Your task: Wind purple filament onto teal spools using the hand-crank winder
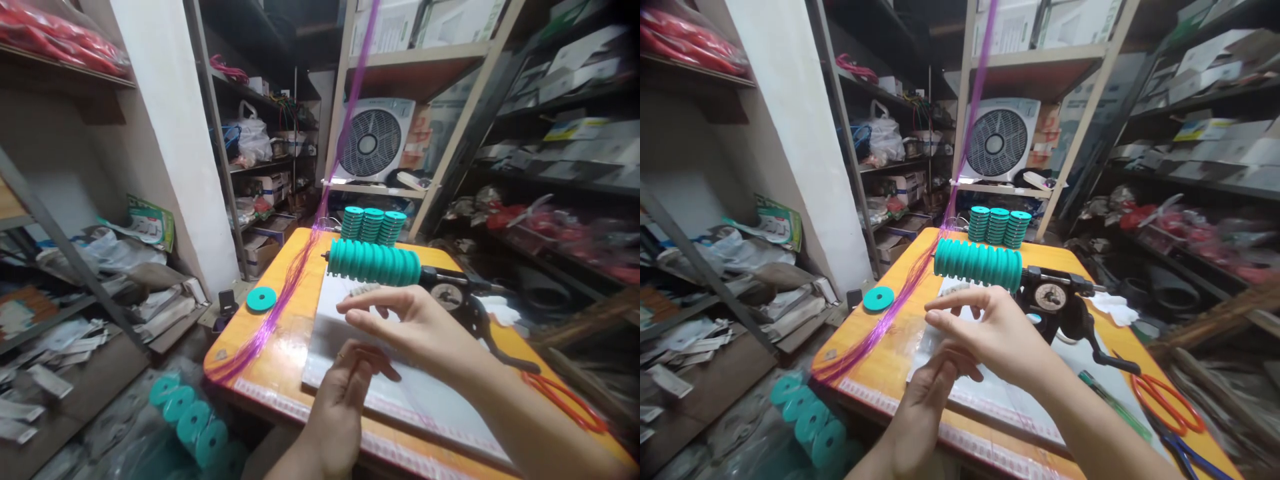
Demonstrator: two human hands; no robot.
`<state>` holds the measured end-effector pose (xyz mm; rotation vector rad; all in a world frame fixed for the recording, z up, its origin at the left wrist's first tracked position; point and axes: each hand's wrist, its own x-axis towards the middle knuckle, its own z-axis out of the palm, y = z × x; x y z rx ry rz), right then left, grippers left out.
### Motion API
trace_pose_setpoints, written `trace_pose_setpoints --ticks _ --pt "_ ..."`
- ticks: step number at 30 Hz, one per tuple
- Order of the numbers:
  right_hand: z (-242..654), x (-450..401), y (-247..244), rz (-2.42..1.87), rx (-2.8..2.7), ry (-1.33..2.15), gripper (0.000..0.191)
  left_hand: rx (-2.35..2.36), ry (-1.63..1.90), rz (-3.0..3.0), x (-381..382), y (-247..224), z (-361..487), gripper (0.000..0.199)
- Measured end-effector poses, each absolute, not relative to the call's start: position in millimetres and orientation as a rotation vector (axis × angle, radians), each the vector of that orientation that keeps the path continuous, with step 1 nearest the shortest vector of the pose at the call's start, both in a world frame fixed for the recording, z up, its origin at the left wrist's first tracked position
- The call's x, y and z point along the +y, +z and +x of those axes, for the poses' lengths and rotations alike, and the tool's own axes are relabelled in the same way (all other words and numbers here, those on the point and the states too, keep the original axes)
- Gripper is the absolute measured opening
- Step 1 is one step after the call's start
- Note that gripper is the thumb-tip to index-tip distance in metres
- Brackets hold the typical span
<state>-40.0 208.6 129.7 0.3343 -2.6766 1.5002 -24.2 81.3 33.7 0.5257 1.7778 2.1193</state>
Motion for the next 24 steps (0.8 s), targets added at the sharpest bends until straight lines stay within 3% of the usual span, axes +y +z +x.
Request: trace_pose_setpoints --ticks 5,13,24 --pt "-31.3 212.9 133.1 0.384 -2.599 1.604 0.027 1.698 2.111 0.624 79.3 32.6 -20.1 0.05" --pt "-7.7 232.7 139.6 0.601 -2.641 1.502 0.006 0.696 2.336 0.625 66.1 19.6 -33.0 0.05" --pt "-11.4 222.4 125.4 0.565 -2.607 1.038 0.01 1.198 2.148 0.495 82.4 49.7 -29.2 0.05"
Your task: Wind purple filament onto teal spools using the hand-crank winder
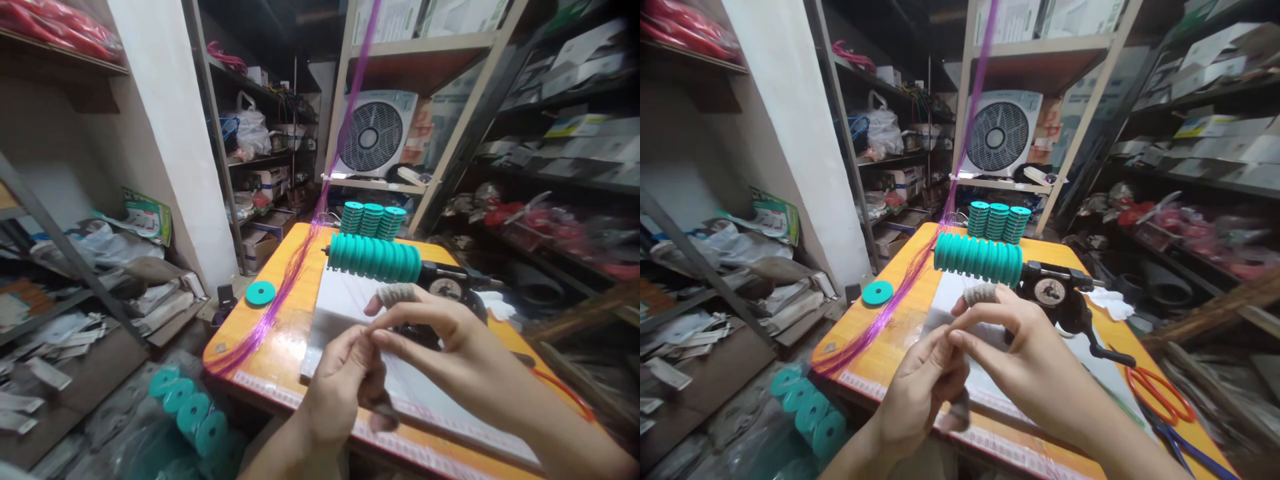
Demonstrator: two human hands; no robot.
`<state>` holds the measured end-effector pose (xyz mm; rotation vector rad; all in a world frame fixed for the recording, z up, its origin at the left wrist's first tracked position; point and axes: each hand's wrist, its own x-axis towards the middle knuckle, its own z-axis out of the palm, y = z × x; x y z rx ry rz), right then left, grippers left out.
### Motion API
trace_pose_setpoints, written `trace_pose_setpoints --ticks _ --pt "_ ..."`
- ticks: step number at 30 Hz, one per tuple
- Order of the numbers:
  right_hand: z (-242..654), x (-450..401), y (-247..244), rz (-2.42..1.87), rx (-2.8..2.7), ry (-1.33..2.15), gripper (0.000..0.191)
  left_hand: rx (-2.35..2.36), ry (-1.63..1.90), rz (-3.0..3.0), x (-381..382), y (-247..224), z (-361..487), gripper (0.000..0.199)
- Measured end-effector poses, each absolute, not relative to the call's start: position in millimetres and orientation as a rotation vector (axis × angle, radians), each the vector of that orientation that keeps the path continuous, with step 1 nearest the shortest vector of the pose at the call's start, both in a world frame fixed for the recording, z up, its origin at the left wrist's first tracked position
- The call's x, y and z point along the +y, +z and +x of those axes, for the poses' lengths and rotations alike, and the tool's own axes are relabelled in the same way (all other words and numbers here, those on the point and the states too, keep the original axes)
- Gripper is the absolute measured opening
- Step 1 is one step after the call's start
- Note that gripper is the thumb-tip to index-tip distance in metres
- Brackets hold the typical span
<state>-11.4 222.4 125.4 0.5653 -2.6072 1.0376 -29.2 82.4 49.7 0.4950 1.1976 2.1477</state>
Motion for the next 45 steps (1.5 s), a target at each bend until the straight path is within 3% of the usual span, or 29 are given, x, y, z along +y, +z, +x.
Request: trace_pose_setpoints --ticks 7,13,16,20,25,34,37,41,45 --pt "-8.2 223.0 119.1 0.79 -2.395 0.271 0.015 1.673 1.963 0.382 69.0 46.3 -33.9 0.057" --pt "-10.0 216.2 121.4 0.87 -2.322 -0.096 0.021 1.927 1.901 0.45 68.3 45.7 -35.9 0.059" --pt "-10.2 216.3 122.4 0.895 -2.357 -0.069 0.022 1.934 1.882 0.46 67.5 47.3 -36.4 0.058" --pt "-8.7 221.6 120.9 0.917 -2.423 0.245 0.011 1.657 1.946 0.403 65.1 48.2 -37.5 0.057" --pt "-10.7 229.0 110.9 0.917 -2.395 0.502 0.026 1.447 2.052 0.406 64.9 49.0 -39.6 0.052" --pt "-21.7 226.0 114.5 0.857 -2.333 0.578 0.015 1.455 2.106 0.47 68.1 42.5 -49.7 0.052" --pt "-44.9 233.3 118.7 0.73 -2.397 0.454 0.025 1.462 2.267 0.351 79.3 44.3 -63.1 0.055" --pt "-85.1 245.8 111.6 0.509 -2.395 -0.009 0.052 1.457 2.467 0.161 105.6 50.3 -90.7 0.055" --pt "-103.2 248.9 100.7 0.42 -2.425 -0.243 0.061 1.488 2.517 0.117 128.7 49.7 -111.6 0.052"
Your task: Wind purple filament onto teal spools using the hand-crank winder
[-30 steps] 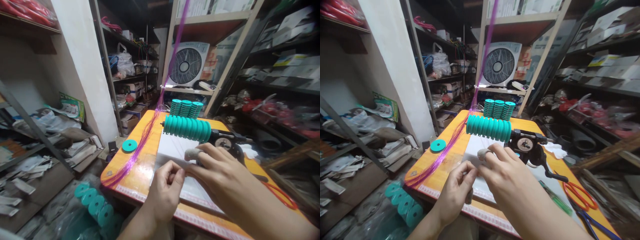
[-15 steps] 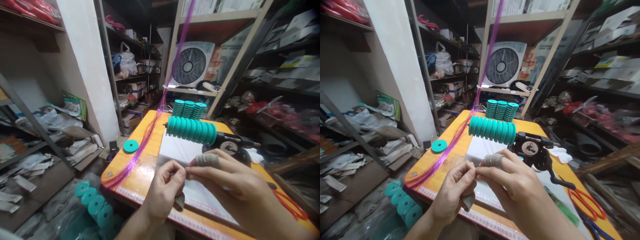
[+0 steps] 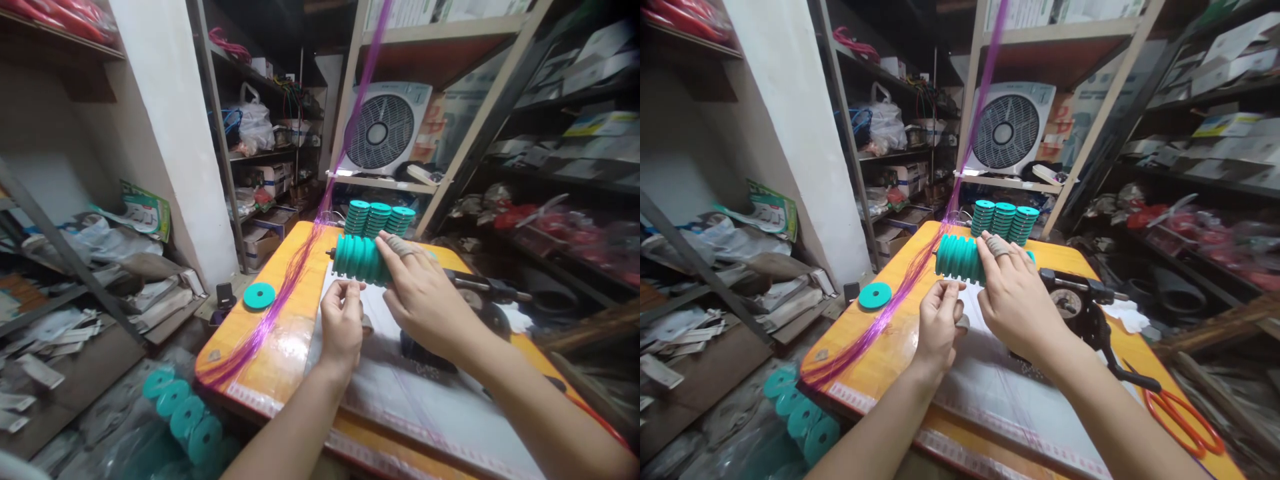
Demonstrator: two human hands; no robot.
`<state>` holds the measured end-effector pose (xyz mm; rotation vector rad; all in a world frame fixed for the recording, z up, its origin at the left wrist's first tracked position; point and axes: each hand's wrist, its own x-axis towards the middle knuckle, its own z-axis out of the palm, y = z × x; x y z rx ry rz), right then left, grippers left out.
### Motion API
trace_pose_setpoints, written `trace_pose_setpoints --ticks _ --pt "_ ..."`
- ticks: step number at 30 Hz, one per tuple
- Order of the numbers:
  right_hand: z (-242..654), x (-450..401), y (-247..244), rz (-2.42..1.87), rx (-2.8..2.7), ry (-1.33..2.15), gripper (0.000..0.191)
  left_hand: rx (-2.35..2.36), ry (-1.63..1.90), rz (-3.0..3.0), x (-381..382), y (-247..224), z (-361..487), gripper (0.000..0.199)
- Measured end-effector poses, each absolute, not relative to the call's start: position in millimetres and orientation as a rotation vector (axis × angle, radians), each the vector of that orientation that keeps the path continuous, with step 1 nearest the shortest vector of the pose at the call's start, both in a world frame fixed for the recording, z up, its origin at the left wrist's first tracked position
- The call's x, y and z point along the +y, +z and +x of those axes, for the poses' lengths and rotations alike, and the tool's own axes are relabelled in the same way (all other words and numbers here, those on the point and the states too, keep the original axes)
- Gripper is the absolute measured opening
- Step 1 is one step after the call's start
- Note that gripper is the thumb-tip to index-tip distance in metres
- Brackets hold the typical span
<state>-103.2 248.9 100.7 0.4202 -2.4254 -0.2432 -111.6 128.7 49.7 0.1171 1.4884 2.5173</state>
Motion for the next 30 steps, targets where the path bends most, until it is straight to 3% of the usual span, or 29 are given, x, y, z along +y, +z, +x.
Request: trace_pose_setpoints --ticks 30 --pt "-104.5 248.5 96.4 0.409 -2.432 -0.112 0.063 1.456 2.58 0.017 147.7 33.2 -116.5 0.067"
